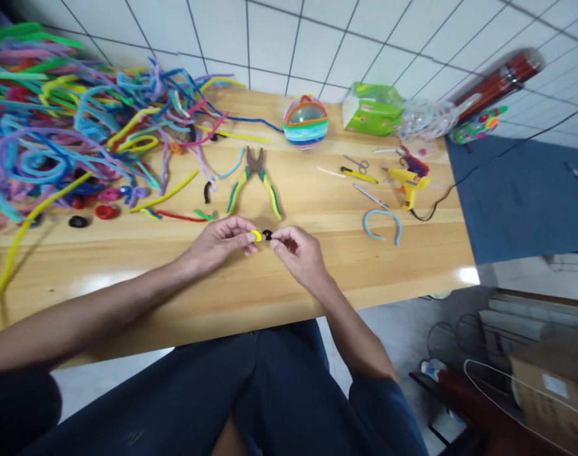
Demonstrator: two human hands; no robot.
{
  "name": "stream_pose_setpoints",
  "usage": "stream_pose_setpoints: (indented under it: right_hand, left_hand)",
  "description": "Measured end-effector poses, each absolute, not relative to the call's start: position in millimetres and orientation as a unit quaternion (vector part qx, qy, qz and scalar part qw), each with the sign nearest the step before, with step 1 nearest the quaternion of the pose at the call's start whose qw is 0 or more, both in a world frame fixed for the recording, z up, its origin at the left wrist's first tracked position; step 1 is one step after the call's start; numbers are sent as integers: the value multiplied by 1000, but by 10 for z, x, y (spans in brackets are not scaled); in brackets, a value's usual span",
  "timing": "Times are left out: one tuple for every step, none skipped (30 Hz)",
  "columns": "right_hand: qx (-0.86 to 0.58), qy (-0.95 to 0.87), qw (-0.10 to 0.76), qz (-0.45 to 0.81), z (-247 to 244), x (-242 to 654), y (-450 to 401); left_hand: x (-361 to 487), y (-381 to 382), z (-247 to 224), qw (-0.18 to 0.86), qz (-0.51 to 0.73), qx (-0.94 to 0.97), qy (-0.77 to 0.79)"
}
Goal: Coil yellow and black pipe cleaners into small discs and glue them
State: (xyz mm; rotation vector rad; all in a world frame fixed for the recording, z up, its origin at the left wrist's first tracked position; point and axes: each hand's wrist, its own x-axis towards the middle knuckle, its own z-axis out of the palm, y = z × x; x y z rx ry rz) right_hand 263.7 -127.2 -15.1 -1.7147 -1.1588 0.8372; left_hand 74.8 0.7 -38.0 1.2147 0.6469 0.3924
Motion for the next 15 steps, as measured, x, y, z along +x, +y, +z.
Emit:
stream_pose_setpoints:
  right_hand:
    - [-688, -473, 434, 339, -152, 2592, -1268]
    - [-689, -475, 429, 339, -160, 2558, -1265]
    - [-693, -474, 426, 337, -175, 2540, -1265]
    - [-698, -470, 424, 335, -195, 2544, -1269]
    - [-704, -466, 424, 330, -219, 2577, -1278]
    - [-711, -461, 425, 319, -245, 2645, -1291]
    - [-722, -454, 427, 300, -269, 2750, -1309]
    - [-737, -445, 430, 274, -287, 2894, -1331]
    - [-757, -430, 431, 236, -293, 3072, -1356]
    - [-783, -407, 429, 191, -285, 3278, -1385]
    - [-815, -373, 421, 139, -262, 3501, -1417]
    - [-852, -330, 400, 68, -228, 3732, -1449]
    - [-885, -282, 370, -16, -189, 3961, -1479]
    - [-896, -255, 359, -55, -154, 4185, -1505]
    - [-901, -239, 354, -83, -129, 4400, -1524]
  left_hand:
    - [736, 8, -389, 745, 177, 568, 301]
    - [720, 9, -397, 725, 178, 591, 307]
    - [702, 11, -402, 691, 183, 627, 310]
    - [685, 14, -407, 644, 189, 674, 308]
    - [670, 18, -415, 586, 199, 725, 301]
    - [658, 23, -427, 520, 206, 777, 288]
    - [650, 30, -445, 454, 212, 821, 274]
    - [646, 39, -468, 393, 220, 852, 267]
    - [643, 46, -495, 340, 228, 872, 269]
    - [640, 51, -522, 297, 231, 886, 271]
    - [634, 52, -544, 265, 234, 895, 271]
    - [623, 46, -559, 242, 237, 901, 271]
    - [608, 34, -564, 226, 239, 906, 266]
    - [590, 15, -561, 214, 244, 910, 257]
    - [572, -9, -552, 203, 248, 915, 246]
